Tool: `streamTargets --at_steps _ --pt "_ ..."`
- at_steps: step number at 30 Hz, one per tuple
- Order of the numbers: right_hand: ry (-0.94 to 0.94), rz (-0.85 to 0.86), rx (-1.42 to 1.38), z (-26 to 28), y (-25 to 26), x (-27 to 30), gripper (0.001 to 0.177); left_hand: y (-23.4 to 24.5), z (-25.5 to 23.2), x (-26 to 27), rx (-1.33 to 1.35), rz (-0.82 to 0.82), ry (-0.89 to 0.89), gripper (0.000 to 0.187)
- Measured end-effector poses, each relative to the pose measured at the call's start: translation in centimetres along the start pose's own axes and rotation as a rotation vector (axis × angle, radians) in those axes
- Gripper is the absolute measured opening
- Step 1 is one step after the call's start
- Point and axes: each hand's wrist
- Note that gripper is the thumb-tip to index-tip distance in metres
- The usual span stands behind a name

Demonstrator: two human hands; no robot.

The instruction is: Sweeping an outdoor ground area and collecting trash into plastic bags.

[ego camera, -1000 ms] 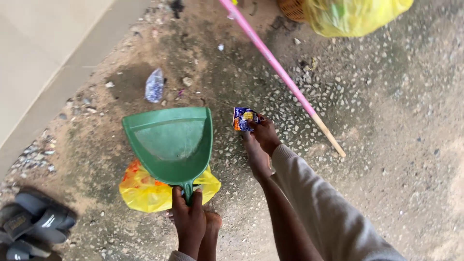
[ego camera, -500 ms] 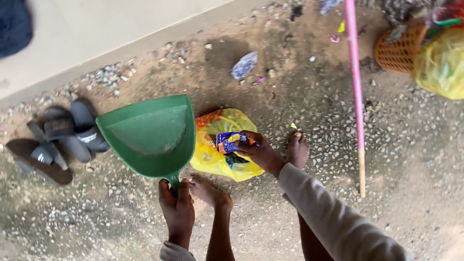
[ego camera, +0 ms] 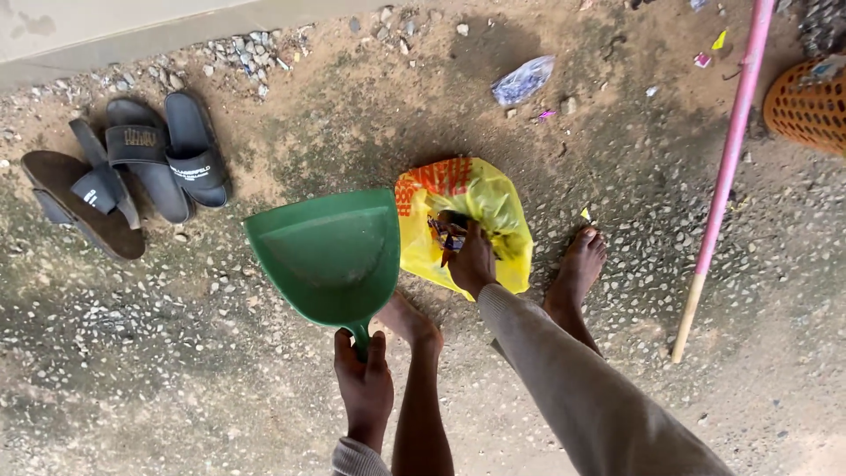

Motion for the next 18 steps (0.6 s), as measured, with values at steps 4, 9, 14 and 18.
streamTargets --at_steps 4,9,14,18 --pt "0.123 -0.155 0.040 2.7 5.1 0.6 0.081 0.2 -0.2 -0.2 0.038 0.023 -0.021 0.016" --pt "0.247 -0.222 0.006 1.8 9.2 0.5 0.080 -0.6 -2.3 -0.1 0.013 0.084 -0.100 0.016" --pt "0.276 -0.222 -0.108 1.0 13.4 1.3 0.063 -1.8 -2.7 0.5 -0.049 0.102 -0.131 0.015" --pt "0.140 -0.225 0.036 1.5 17.6 2.4 0.050 -3.4 -2.7 1.6 -0.080 0.125 -0.122 0.020"
Point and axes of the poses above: each hand's wrist, its own x-axis away from the middle knuckle, its own y-axis out of the back of the hand, z = x × y, and after that the axes turned 11 degrees about -z, right-handed
